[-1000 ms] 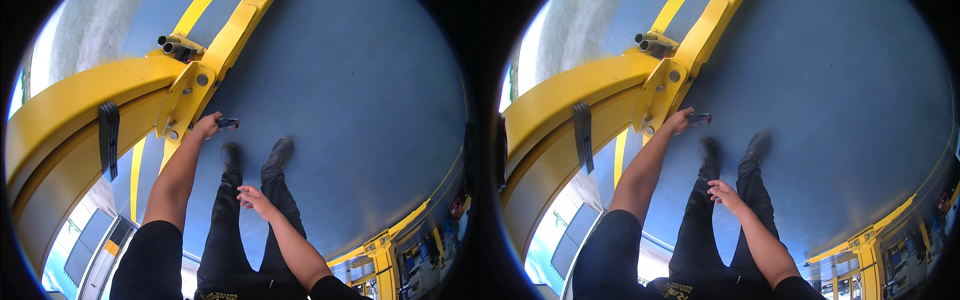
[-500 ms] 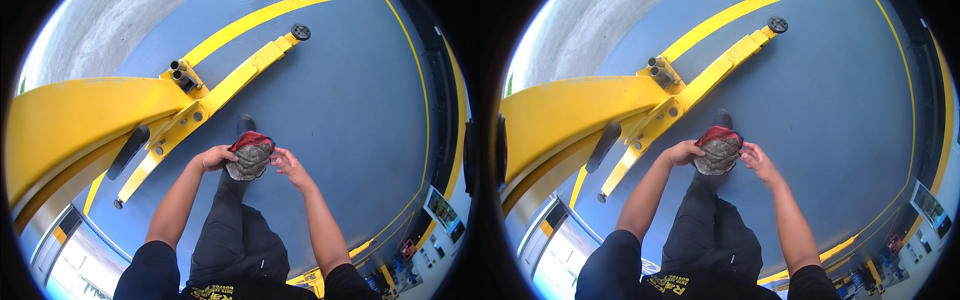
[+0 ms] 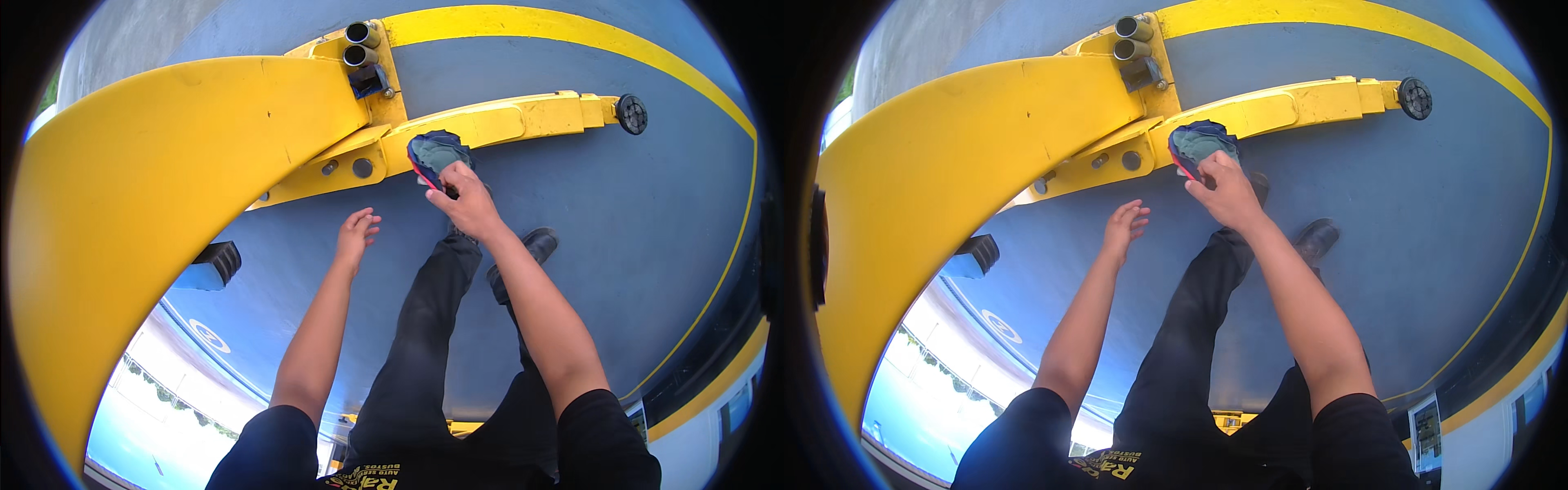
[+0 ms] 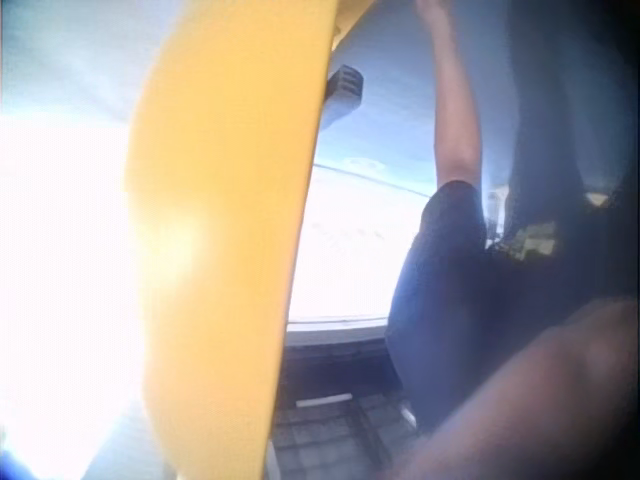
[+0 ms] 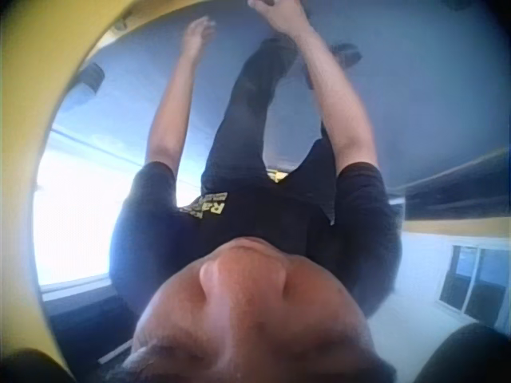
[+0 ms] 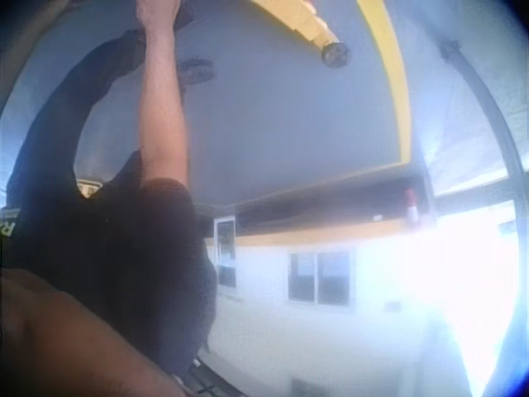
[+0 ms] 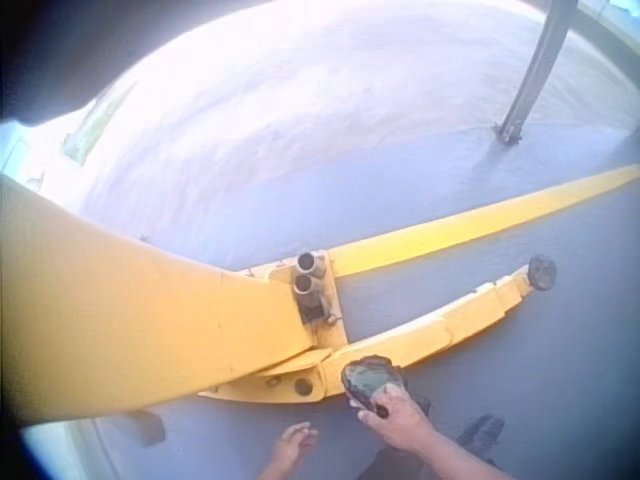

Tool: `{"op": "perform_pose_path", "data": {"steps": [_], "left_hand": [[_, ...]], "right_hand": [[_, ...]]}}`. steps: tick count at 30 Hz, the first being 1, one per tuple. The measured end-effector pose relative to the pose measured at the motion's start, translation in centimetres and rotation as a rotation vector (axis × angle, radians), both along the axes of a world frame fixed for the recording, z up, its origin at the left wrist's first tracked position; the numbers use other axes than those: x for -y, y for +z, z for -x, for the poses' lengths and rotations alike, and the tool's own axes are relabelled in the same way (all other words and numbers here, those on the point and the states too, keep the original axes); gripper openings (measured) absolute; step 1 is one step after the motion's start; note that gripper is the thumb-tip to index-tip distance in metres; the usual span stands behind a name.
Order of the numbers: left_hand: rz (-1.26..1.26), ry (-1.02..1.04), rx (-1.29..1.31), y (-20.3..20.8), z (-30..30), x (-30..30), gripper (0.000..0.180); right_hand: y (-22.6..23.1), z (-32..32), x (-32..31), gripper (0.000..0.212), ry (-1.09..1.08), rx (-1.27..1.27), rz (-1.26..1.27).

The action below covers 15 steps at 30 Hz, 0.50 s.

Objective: The person wipes the yellow arms and black motor housing of a car lift with a dark cloth. They move around the lift, kneeling and standing to reach different sections, and continue wiping until the end of the clip.

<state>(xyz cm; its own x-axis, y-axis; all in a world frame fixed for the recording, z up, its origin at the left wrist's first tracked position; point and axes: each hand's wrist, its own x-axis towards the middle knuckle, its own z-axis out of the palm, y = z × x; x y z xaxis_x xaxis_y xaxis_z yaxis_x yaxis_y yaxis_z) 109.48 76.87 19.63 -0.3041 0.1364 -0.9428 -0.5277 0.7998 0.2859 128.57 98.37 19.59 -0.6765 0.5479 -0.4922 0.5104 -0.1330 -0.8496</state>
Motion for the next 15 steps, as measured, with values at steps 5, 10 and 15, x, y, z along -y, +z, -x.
{"op": "perform_pose_path", "data": {"steps": [5, 10, 15], "left_hand": [[0.025, -0.032, -0.205, -2.0, -0.1, -0.1, 0.037], [-0.054, -0.035, -0.522, -4.4, 0.3, -2.8, 0.032], [-0.112, -0.059, -0.634, -2.9, -3.5, -5.5, 0.026]], "right_hand": [[-6.0, 10.6, 4.0, 0.02, 0.166, 0.048, -0.435], [-9.9, 12.0, 6.0, 0.015, 0.191, 0.189, -0.524], [-10.2, 12.4, 4.0, 0.015, 0.209, 0.148, -0.506]]}}
